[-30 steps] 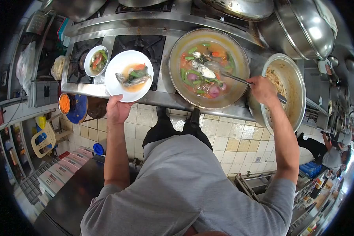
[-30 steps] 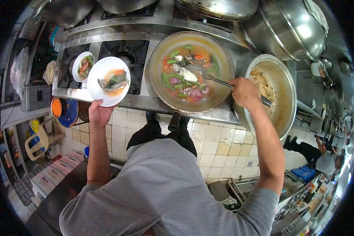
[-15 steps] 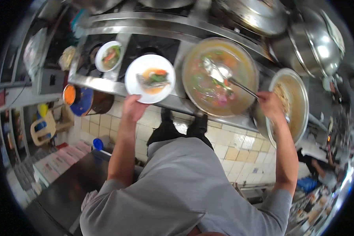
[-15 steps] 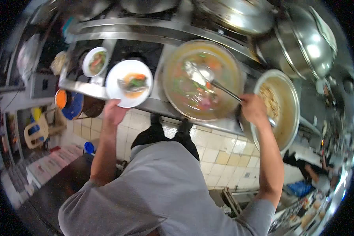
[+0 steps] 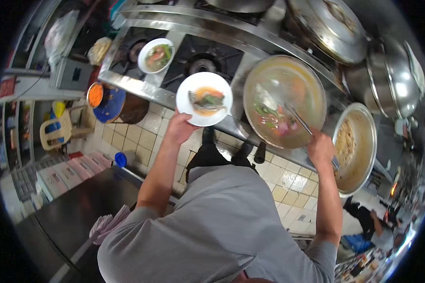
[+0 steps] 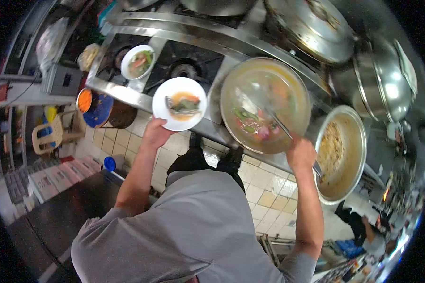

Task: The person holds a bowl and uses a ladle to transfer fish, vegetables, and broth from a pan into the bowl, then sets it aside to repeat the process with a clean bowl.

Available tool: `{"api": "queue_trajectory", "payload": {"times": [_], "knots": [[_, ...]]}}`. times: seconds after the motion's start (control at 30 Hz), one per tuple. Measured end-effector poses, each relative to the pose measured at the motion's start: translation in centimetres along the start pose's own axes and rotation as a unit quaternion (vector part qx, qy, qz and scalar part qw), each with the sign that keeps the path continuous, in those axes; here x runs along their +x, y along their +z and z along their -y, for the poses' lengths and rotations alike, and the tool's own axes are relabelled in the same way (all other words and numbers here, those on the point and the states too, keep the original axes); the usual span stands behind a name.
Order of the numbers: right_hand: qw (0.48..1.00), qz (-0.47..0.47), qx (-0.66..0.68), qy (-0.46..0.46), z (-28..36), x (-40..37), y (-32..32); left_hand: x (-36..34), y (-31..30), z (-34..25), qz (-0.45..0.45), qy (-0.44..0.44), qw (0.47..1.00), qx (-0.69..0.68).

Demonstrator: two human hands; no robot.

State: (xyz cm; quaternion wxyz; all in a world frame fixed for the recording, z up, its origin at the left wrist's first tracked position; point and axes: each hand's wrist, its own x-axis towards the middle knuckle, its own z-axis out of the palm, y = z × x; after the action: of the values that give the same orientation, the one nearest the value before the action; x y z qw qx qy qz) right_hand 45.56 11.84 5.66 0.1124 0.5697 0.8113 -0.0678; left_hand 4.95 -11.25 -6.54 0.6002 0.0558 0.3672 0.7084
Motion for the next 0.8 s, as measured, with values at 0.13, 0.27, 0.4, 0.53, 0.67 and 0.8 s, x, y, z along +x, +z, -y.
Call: {"api": "queue_trajectory", "payload": {"times": [0.13,0.27,0.4,0.53,0.67,0.8], "knots": [[0.998,0.001,0.067,-0.007,-0.3,1.0,0.0,-0.2,0.1,-0.4,-0.017,-0.004,1.0,0.021],[0.978,0.034,0.2,-0.038,-2.2,2.2,2.2,0.0,0.6,-0.5,-0.016,-0.002,0.999,0.033],[0.959,0.04,0.274,-0.066,-3.8,2.0,2.9,0.6,1.9,-0.5,0.005,-0.016,0.999,0.031],[0.924,0.077,0.376,0.008,-3.9,0.1,-1.2,1.8,3.4,0.4,0.007,-0.043,0.998,0.054],[0.941,0.046,0.336,0.022,-7.3,-1.0,-4.4,3.4,6.4,1.9,0.031,-0.069,0.995,0.066],[0.95,0.047,0.309,0.013,-7.5,-2.4,-10.1,5.1,10.8,3.9,0.073,-0.08,0.991,0.081]]}}
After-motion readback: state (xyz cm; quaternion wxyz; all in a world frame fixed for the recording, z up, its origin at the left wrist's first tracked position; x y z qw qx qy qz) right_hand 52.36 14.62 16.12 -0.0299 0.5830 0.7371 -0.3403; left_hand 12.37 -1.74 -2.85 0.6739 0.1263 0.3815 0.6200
